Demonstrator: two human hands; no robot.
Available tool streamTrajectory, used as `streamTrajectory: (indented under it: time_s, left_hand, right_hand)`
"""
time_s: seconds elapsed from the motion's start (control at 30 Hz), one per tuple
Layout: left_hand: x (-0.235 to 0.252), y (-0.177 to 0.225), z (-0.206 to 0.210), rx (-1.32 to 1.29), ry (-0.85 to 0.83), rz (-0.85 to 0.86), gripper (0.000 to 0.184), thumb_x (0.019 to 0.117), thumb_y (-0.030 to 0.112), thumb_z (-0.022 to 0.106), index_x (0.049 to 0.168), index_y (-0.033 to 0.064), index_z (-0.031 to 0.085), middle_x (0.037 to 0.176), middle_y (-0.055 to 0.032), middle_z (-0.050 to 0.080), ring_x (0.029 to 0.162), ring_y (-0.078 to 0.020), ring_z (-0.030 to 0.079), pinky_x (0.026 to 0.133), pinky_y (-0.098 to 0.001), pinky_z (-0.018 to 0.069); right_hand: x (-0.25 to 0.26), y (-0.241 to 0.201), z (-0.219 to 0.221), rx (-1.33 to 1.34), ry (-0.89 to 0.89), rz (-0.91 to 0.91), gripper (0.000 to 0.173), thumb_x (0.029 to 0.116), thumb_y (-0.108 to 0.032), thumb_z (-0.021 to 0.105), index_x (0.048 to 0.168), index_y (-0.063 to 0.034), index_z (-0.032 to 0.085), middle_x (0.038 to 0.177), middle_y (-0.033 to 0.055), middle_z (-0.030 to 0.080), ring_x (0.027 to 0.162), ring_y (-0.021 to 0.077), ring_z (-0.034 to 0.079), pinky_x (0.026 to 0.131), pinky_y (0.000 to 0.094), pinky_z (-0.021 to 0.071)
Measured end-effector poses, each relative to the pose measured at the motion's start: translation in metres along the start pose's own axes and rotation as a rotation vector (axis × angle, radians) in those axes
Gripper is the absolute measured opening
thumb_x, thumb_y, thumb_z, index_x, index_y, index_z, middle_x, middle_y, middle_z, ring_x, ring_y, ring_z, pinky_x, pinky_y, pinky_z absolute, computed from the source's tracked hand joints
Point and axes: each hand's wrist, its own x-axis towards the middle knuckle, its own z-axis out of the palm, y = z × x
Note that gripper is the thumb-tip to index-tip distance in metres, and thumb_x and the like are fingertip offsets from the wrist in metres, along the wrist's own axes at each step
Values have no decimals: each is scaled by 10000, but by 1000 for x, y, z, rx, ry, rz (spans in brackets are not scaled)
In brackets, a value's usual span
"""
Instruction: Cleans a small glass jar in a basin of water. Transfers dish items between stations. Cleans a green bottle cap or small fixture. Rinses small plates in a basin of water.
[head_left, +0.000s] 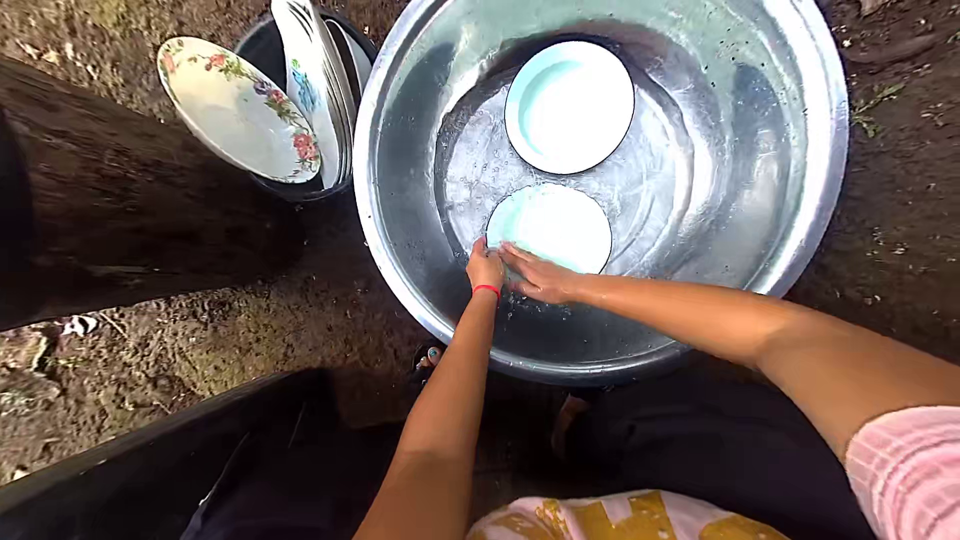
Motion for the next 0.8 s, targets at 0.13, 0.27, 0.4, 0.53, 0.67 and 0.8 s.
streamTrajectory:
  time_s: [0.13, 0.27, 0.4, 0.53, 0.67, 0.8]
  left_hand:
    - [18, 6, -11, -36, -14, 37, 421, 1134, 217, 331, 1464, 19, 502, 1245, -299, 631, 1018, -412, 663, 882, -564, 527]
    - [48, 4, -20, -133, 262, 139, 472, 1128, 273, 338, 1404, -43, 554, 1352, -282, 612, 1286, -386, 577, 1113, -535, 403]
    - [54, 2, 35, -869, 411, 33, 396, 1125, 155, 294, 1346, -42, 557, 1241, -143, 632, 1138, -152, 585, 1016, -270, 443]
    - [2, 63, 67, -1575, -274, -4, 373, 1051, 233, 240, 829, 217, 540, 710, 69, 627, 706, -87, 651, 751, -275, 562]
    - [-47, 107, 87, -798, -174, 761, 363, 979, -27, 302, 1008, -117, 652, 1135, -184, 688, 1169, -214, 623, 1078, -356, 452]
    - [-8, 99, 94, 4, 206, 1164, 467, 1051, 257, 407, 1425, 54, 600, 1532, -182, 513, 1481, -431, 371, 1184, -667, 198]
  right_hand:
    - [-45, 8, -24, -267, 32, -20, 525, 893, 91, 639, 1410, 14, 582, 1481, 231, 544, 1394, 417, 502, 1133, 564, 419]
    - [-59, -23, -87, -167, 398, -44, 207, 993, -32, 577, 1087, 80, 725, 1033, 244, 732, 981, 393, 725, 895, 520, 574]
    - [-66, -45, -137, 238, 708, 363, 350, 1044, -184, 563, 1218, 112, 629, 1074, 238, 697, 992, 228, 690, 942, 399, 531]
    - [-70, 0, -151, 374, 859, 394, 376, 1095, -225, 447, 1242, 78, 612, 1111, 160, 674, 1020, 93, 647, 962, 297, 512]
    - [-67, 5, -143, 584, 837, 381, 355, 1103, -174, 412, 1292, 84, 566, 1162, 127, 655, 1059, 69, 624, 988, 277, 502]
    - [-55, -7, -134, 798, 892, 334, 337, 1109, -198, 396, 1285, 49, 541, 1097, 72, 651, 1008, 62, 644, 954, 294, 536]
